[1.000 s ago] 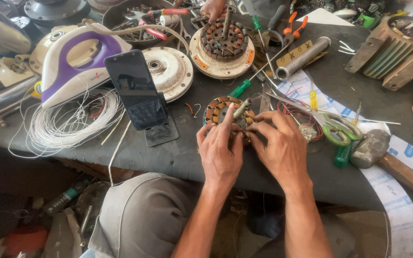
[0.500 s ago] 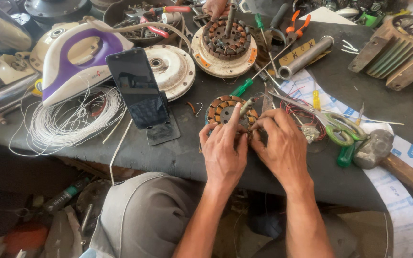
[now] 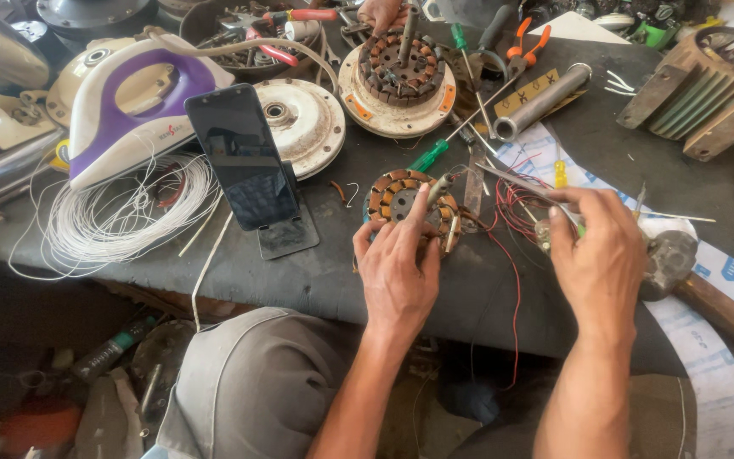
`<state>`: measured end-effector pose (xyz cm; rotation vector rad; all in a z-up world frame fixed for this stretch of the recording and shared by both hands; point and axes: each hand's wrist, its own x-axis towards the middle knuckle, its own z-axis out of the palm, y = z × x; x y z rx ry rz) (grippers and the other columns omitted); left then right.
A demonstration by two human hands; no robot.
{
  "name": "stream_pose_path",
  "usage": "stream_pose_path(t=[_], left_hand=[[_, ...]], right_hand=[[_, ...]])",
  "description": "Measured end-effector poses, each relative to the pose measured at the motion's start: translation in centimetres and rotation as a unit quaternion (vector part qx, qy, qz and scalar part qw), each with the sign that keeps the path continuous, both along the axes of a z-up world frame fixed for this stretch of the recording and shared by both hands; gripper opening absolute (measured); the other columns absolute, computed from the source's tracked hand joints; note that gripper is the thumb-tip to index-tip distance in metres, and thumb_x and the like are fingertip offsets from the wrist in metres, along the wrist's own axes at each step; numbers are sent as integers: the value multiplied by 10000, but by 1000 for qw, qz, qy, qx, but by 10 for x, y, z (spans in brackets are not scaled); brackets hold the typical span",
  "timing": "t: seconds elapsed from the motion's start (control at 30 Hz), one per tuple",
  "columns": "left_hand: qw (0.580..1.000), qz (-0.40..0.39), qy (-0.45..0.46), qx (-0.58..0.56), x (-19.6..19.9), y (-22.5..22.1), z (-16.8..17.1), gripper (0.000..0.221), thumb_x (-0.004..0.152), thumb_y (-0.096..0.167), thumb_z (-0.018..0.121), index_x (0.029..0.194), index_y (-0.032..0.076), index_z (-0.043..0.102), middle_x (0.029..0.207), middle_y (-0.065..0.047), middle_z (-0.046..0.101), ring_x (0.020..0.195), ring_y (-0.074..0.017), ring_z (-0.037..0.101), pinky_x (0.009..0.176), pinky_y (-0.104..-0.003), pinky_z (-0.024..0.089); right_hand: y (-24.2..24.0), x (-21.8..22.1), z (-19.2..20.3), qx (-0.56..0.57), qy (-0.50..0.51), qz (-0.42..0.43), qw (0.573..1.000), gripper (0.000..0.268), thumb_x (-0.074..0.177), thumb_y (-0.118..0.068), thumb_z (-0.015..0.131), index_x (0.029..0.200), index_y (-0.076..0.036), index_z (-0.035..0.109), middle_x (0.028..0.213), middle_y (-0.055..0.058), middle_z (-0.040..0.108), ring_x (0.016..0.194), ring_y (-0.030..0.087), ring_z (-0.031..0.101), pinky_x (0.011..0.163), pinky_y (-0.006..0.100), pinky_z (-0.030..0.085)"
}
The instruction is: The person works on a motor stator, using a screwdriver to adjust internal components and scissors to trim wires. They repeatedly manipulate the stator and wires while seated at a cluttered workbench.
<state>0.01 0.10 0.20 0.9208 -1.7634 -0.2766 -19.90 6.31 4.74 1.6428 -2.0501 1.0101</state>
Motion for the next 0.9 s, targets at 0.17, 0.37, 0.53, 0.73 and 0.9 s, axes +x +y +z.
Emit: stream_pose_path(t=[0.17, 0.37, 0.53, 0.73, 0.9], left_hand=[[1000, -4, 6, -2, -1, 0, 0, 695, 871, 64, 729, 1526, 89, 498, 922, 30, 701, 879, -172, 646, 1048, -391, 394], [1000, -4, 7, -1, 0, -1, 0, 694, 868, 71, 738, 1521, 96, 503, 920, 21, 707, 880, -176, 651, 1050, -395, 393], [1000, -9, 12, 8, 1, -2, 1, 704, 857, 79, 744, 1519, 101, 505, 910, 15, 709, 875, -183, 651, 1046, -393, 394], [1000, -19, 15, 0, 3, -2, 3, 698, 866, 74, 724, 1525, 95, 496, 912, 32, 720, 887, -175, 657, 1045, -396, 382], [1000, -19, 18, 0, 3, -3, 3, 688, 864, 82, 718, 1516, 93, 500, 894, 31, 714, 887, -166, 660, 1053, -400, 377]], right_hand=[[-6, -17, -15, 65, 77, 35, 994, 212, 882, -167, 759, 1089, -123, 767, 1120, 77, 728, 1075, 335, 634, 953, 449, 485], [-10, -31, -31, 93, 84, -21, 992, 157, 897, -157, 732, 1037, -187, 799, 1058, 48, 725, 1077, 288, 658, 967, 444, 491], [-18, -30, -37, 78, 110, -51, 990, 176, 863, -240, 775, 1027, -186, 810, 1017, 60, 690, 1056, 297, 636, 927, 475, 477], [-26, -28, -33, 104, 143, -96, 980, 138, 847, -298, 805, 944, -200, 816, 1089, 45, 687, 1087, 304, 611, 909, 510, 473], [-42, -29, -19, 189, 137, -127, 964, 119, 797, -317, 821, 852, -212, 820, 1033, 68, 689, 1060, 318, 614, 874, 516, 478]])
